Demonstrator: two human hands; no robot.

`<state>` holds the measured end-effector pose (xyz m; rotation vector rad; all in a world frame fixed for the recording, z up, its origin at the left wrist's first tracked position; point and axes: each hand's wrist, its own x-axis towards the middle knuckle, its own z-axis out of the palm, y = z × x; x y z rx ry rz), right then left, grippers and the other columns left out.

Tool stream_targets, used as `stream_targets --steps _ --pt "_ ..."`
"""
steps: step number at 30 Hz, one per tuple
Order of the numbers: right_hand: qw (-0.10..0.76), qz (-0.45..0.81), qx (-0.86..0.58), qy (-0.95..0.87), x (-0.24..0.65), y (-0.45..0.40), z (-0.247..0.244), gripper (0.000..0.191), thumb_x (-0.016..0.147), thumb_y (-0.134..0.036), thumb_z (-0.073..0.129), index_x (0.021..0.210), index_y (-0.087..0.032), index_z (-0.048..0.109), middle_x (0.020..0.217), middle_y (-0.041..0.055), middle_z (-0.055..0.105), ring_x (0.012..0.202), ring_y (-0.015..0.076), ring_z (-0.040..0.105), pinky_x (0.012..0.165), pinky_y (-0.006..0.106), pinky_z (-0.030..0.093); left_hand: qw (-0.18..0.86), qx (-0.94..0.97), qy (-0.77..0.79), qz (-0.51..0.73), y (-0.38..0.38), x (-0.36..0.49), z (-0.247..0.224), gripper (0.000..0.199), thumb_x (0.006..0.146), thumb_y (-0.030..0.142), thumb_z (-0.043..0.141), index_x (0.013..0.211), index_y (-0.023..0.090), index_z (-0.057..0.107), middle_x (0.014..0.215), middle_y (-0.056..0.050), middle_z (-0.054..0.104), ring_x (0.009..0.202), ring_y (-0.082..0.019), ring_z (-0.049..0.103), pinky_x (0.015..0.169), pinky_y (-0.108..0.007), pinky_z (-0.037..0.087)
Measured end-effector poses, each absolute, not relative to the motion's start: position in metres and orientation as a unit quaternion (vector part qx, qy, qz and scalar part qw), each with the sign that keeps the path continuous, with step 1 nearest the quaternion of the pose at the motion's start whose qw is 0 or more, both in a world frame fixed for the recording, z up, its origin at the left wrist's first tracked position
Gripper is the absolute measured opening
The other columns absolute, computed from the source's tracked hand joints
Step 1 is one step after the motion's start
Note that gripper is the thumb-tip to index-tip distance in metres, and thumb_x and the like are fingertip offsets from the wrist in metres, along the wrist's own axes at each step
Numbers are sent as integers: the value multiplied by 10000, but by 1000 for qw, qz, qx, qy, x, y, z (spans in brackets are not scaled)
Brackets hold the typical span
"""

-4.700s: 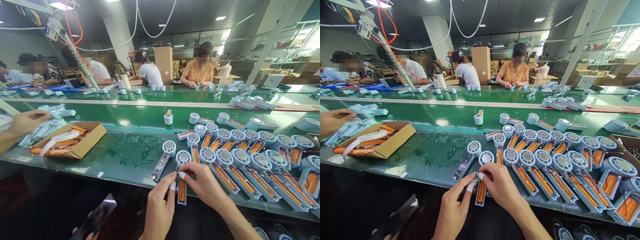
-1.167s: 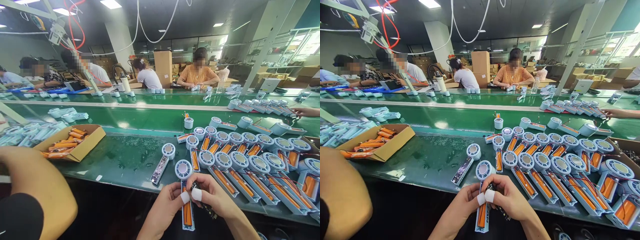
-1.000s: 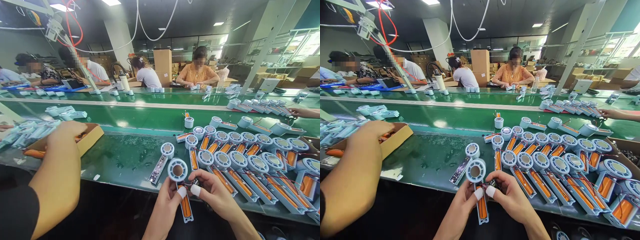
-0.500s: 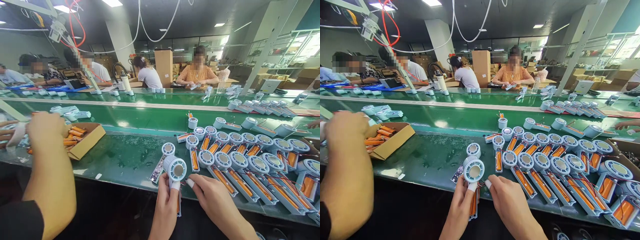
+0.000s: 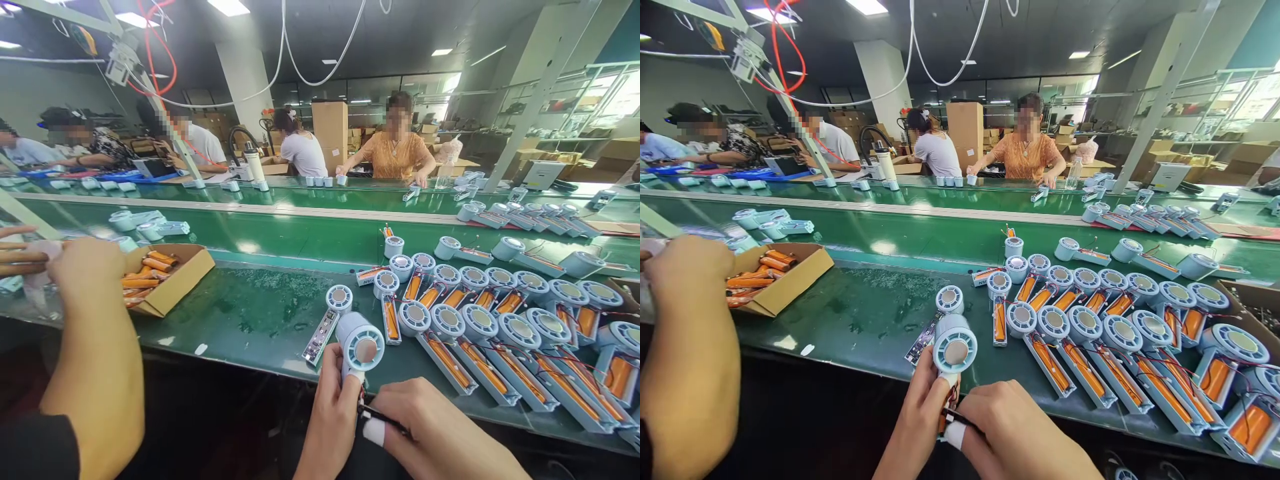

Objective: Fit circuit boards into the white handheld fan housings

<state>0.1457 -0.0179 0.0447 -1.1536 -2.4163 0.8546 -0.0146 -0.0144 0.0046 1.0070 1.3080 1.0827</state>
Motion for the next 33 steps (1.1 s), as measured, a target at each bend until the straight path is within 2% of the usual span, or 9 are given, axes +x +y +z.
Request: stream_targets --steps 4,7,11,16,20,23,27,30,33 --pt "248 503 -431 -707 135 -18 27 491 1004 -542 405 660 -201 485 583 -15 498 549 121 454 535 233 321 598 377 538 460 -13 -17 1 88 851 303 546 898 233 570 800 26 546 709 -146 494 686 -254 427" --pt "290 614 -442 -586 130 -19 5 611 938 -733 399 644 -203 483 522 -38 429 483 102 388 475 221 296 644 348 473 491 -13 -20 -7 235 886 396 559 1047 232 604 890 -1 612 839 -184 573 794 -293 456" --pt "367 651 -427 -509 127 -18 -15 641 917 -757 437 573 -216 410 458 -57 378 431 77 318 446 212 271 681 342 407 503 -17 -19 -9 381 893 423 587 1224 236 563 1103 -46 669 1070 -248 609 953 -357 446" --pt "379 670 -420 -481 127 -13 -13 641 886 -795 449 608 -218 415 438 -69 383 383 66 297 403 202 245 607 405 473 494 -21 -10 2 416 864 404 654 1230 229 564 1259 -78 660 1254 -286 561 1019 -344 439" --pt "397 623 -453 -499 125 -17 -10 562 902 -744 500 741 -206 486 482 -80 409 406 71 316 402 187 265 544 412 545 488 -23 -4 3 393 907 478 577 1209 227 599 1298 -88 658 1261 -283 572 1011 -325 452" --pt "460 513 -492 -533 120 -29 -18 481 928 -657 549 1022 -186 590 598 -57 500 502 100 440 476 190 369 507 411 581 486 -22 -3 -1 393 934 499 501 1201 235 620 1313 -86 659 1247 -283 584 992 -331 468" --pt "485 328 -529 -614 110 -46 -37 476 977 -524 535 1326 -206 590 797 31 688 581 149 610 550 218 501 474 414 618 471 -17 -4 -5 398 938 484 449 1204 238 615 1322 -87 657 1287 -283 558 1009 -346 470" --pt "496 230 -537 -642 107 -50 -47 421 1023 -413 465 1371 -222 606 1136 111 737 880 221 737 764 260 592 489 422 610 459 -15 -5 -3 400 929 475 463 1225 236 587 1342 -92 637 1268 -285 566 1000 -350 473" --pt "499 199 -538 -650 108 -46 -52 422 1039 -333 429 1409 -208 591 1243 130 705 1057 258 719 865 301 595 536 403 579 463 -15 -6 -3 422 925 469 489 1281 249 542 1394 -83 597 1298 -282 540 1012 -338 462"
